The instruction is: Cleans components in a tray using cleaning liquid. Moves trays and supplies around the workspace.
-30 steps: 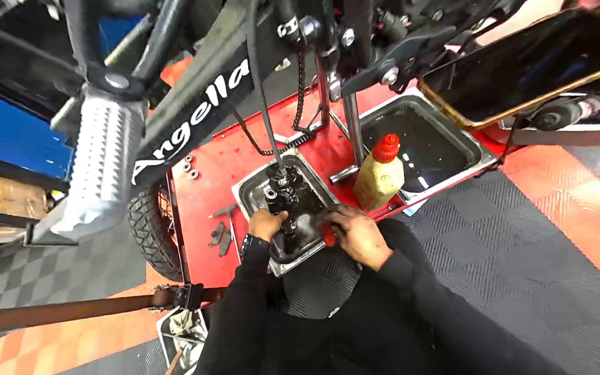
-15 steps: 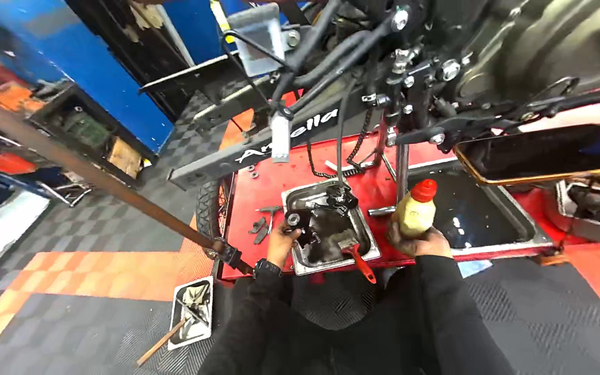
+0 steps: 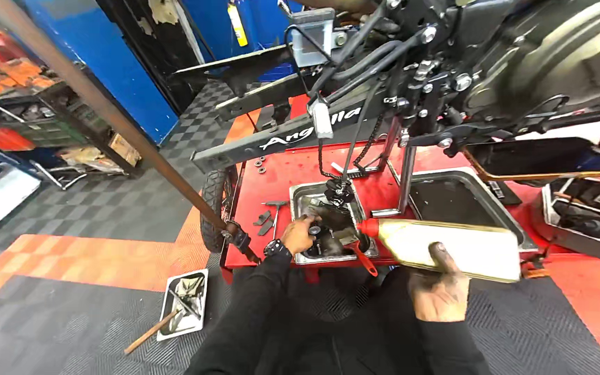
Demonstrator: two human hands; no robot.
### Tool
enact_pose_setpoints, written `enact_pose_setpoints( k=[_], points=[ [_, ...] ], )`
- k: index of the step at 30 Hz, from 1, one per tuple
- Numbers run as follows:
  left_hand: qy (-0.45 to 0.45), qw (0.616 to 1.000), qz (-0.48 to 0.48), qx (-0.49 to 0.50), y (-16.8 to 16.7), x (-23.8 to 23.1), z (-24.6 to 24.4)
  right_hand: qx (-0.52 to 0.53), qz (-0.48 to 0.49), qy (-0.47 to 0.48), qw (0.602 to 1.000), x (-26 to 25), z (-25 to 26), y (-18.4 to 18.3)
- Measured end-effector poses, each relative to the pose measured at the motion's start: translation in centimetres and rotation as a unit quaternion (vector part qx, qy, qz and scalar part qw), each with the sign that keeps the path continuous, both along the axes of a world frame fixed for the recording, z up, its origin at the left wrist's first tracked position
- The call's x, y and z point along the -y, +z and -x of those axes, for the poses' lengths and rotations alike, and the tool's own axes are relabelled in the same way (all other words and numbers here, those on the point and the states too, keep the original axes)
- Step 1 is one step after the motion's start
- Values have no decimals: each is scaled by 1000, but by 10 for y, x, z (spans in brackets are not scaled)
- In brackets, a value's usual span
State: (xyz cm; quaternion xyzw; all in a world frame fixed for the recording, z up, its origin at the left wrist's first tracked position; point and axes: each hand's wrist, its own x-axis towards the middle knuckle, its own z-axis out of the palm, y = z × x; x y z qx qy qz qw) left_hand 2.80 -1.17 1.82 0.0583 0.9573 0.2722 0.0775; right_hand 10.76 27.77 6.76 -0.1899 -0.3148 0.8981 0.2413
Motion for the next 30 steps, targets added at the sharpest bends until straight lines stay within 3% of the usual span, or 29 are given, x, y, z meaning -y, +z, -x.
enact_pose_setpoints(
  k=[3, 6, 16, 20, 27, 30],
  points=[
    [-32, 999, -26, 11, -6, 7, 12, -38, -212, -59, 975, 14, -11, 21],
    [-52, 998, -38, 3, -5, 11, 20, -116, -325, -42, 938, 34, -14, 46],
    [-68, 996, -57, 10, 10, 11, 19, -213, -427, 75, 876, 71, 9, 85],
    [-37, 990, -129, 31, 19, 8, 23, -211, -421, 57, 880, 76, 12, 91],
    [-99, 993, -58, 9, 26, 2, 33, -202, -471, 58, 857, 70, 16, 106],
    [-75, 992, -97, 19, 25, 3, 35, -207, -473, 45, 855, 66, 16, 107]
  ],
)
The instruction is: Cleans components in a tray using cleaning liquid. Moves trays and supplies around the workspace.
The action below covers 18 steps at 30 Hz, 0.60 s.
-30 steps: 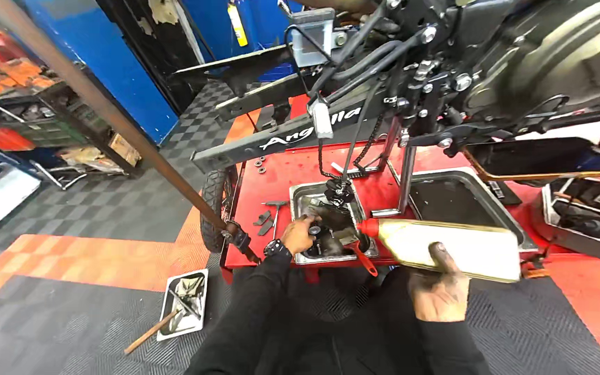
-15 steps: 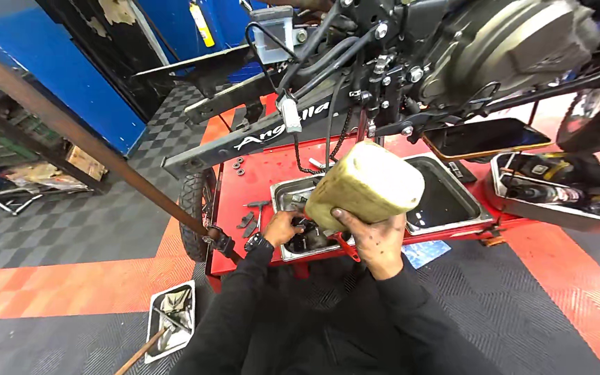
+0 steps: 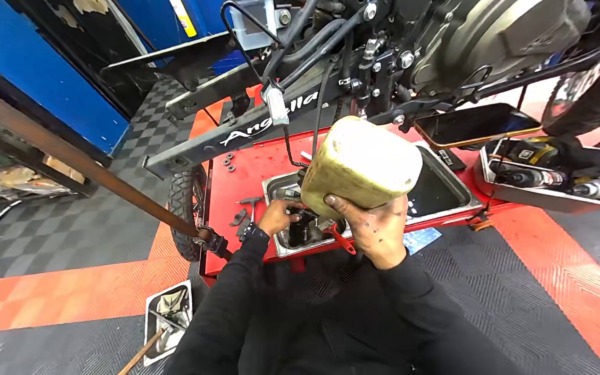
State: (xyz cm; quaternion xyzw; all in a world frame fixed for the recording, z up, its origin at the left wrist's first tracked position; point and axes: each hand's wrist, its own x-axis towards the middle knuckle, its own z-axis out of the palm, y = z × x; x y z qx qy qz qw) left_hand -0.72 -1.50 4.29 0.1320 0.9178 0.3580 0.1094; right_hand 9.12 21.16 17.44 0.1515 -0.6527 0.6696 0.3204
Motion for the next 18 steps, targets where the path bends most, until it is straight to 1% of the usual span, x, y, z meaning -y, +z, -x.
enact_pose_setpoints(
  k=[4, 6, 11, 16, 18],
  points=[
    [85, 989, -110, 48, -6, 5, 4, -6, 23, 3, 1000, 1, 3, 0],
    [108, 981, -145, 72, -2, 6, 6, 0, 16, 5, 1000, 5, 4, 3],
    [100, 981, -135, 101, 6, 5, 10, -5, -20, -26, 999, 5, 6, 2],
    [88, 980, -148, 97, 3, 9, 13, -26, 11, -13, 1000, 6, 7, 4],
    [91, 978, -162, 94, 4, 9, 13, -24, 2, -18, 1000, 8, 8, 5]
  ],
)
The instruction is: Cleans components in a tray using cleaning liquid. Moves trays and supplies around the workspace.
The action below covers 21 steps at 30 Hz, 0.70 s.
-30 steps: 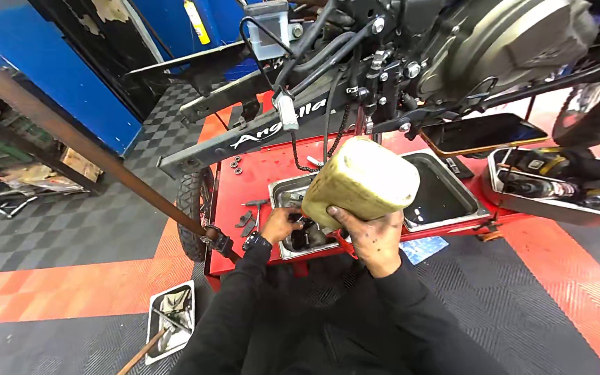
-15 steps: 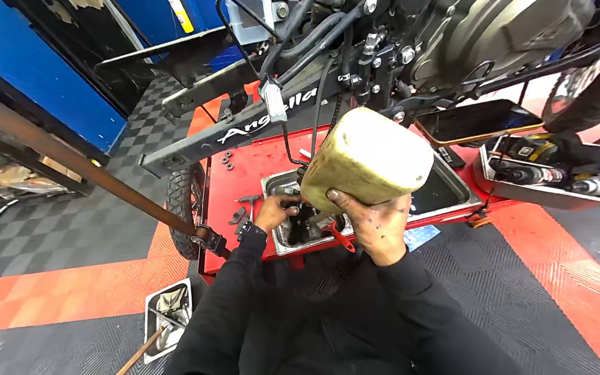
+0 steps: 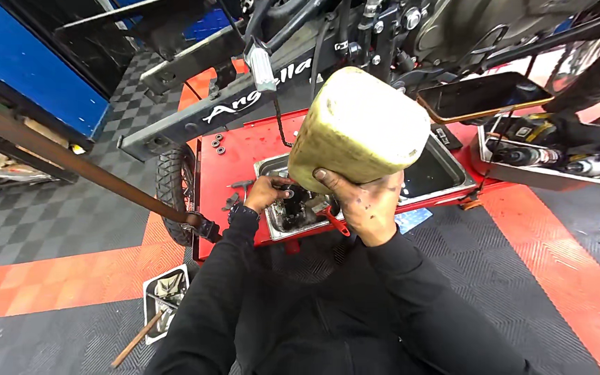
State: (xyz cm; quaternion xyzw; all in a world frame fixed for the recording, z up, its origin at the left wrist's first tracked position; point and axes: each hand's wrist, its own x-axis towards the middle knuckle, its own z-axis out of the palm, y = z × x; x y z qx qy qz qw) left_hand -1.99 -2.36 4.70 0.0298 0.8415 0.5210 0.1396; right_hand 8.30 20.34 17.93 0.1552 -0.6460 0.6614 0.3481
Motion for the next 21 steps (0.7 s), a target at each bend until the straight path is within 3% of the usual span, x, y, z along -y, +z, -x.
enact_pose_setpoints(
  k=[3, 15, 21],
  points=[
    [6, 1000, 2, 1, 5, 0, -1, 4, -25, -29, 999, -2, 2, 1],
    [-81, 990, 32, -109, 34, -3, -14, -14, 27, -10, 999, -12, 6, 0],
    [-33, 985, -23, -169, 25, 3, -9, -18, 93, -23, 995, -7, -8, -5]
  ],
)
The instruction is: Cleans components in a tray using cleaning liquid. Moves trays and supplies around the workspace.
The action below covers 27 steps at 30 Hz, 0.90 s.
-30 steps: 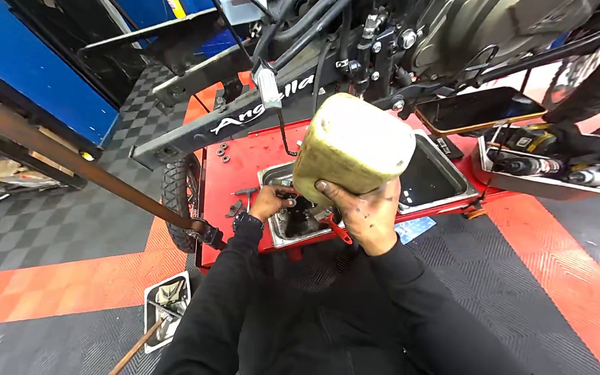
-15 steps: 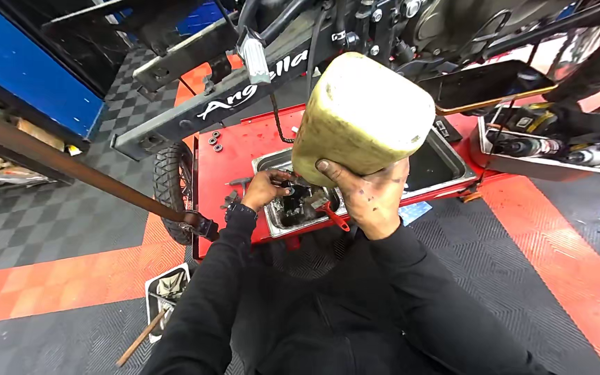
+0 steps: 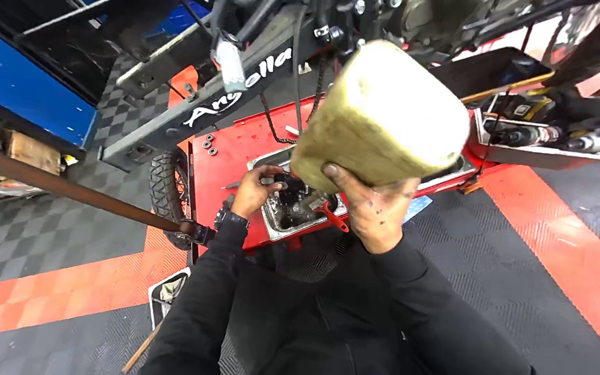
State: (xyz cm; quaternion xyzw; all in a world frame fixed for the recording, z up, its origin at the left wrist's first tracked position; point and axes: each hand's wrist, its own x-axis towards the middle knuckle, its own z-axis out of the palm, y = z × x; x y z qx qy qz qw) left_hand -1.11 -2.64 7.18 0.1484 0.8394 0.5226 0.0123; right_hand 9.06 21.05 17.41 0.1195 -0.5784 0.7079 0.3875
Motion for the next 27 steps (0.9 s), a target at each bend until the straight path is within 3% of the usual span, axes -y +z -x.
enact_pose_setpoints(
  k=[4, 9, 12, 14, 17, 20, 24, 27],
  points=[
    [72, 992, -90, 57, -4, -8, -5, 5, 53, -19, 998, -1, -2, -13],
    [142, 968, -171, 119, -6, -25, -8, -30, 70, 1, 997, 5, 5, -3],
    [110, 990, -68, 63, -3, -33, -9, -8, 112, -34, 993, 5, 3, -15],
    [71, 997, 36, 15, 3, -40, -16, 72, 160, -64, 982, 1, -7, -35],
    [51, 995, 80, -14, 0, -45, -22, 219, 275, -65, 934, -12, -10, -71],
    [86, 995, 50, -11, -2, -42, -28, 305, 429, -21, 850, -27, 0, -115],
    [191, 981, -40, -10, -10, -33, -37, 356, 519, 61, 775, -40, 5, -136],
    [199, 979, -17, -43, -24, -40, -52, 353, 550, 79, 753, -47, 7, -140]
  ],
)
